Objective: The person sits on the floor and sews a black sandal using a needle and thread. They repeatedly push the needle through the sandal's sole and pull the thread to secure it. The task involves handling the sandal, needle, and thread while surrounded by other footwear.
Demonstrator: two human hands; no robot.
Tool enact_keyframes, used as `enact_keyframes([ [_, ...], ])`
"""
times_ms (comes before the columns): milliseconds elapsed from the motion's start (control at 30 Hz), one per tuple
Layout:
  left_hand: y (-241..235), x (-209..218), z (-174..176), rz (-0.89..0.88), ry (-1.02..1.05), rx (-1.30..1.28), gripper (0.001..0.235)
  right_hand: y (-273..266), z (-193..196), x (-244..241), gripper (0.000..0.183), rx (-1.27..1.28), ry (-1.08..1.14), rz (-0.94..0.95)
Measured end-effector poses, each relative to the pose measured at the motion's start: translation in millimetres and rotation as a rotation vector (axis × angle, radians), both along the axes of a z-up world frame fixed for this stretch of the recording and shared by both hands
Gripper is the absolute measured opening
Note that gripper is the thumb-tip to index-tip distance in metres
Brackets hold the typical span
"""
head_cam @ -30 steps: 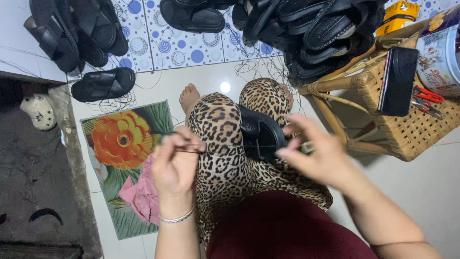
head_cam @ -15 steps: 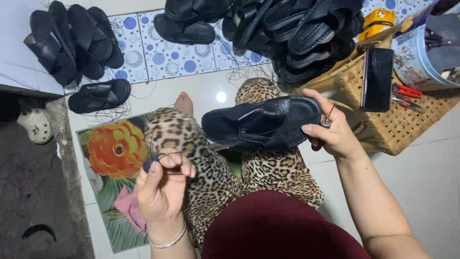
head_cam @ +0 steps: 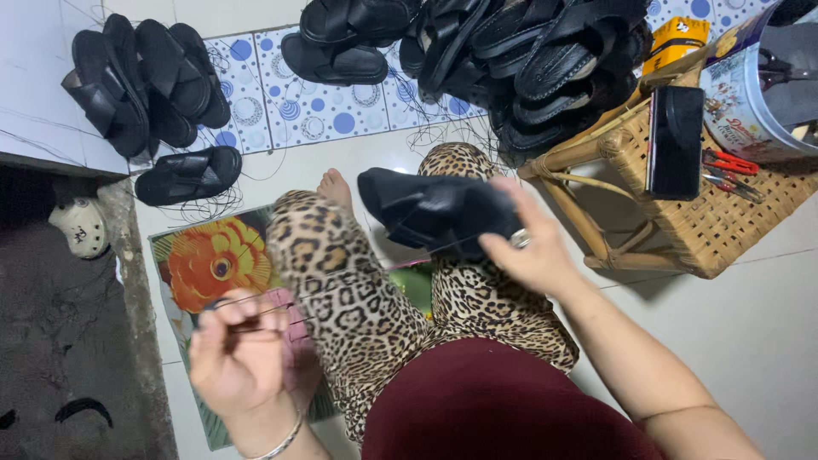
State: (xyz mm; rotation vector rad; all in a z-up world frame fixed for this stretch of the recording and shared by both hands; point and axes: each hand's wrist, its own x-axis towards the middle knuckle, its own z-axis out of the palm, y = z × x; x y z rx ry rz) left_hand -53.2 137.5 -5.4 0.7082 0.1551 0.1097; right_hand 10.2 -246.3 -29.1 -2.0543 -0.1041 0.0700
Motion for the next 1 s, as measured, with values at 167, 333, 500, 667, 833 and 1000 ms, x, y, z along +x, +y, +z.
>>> enact_keyframes([
  [167, 56, -18, -58, 0.28, 0.308, 0.142, 0.027, 36, -26, -25, 0.083, -0.231, 0.103, 0.139],
  [333, 44, -1, -100, 0.356, 0.682, 1.249, 0.019, 9, 20, -3, 0.086, -0.117, 0.368, 0.262],
  [500, -26, 18, -109, 0.328, 0.028, 1.909, 0.046, -3, 79, 9, 0.076, -0.288, 0.271, 0.31],
  [667, -122, 57, -27, 0.071, -0.5, 1.331, 0.054, -4, 84, 5, 0.037, -0.44, 0.057, 0.503],
  [833, -132, 69, -28, -0.23, -0.625, 1.43, 0.075, 1, 79, 7, 0.03, -0.461, -0.079, 0.532],
  [1000, -132, 73, -32, -0.298, -0.616, 1.418, 0.075, 2, 76, 13, 0.028, -0.447, -0.08, 0.531],
])
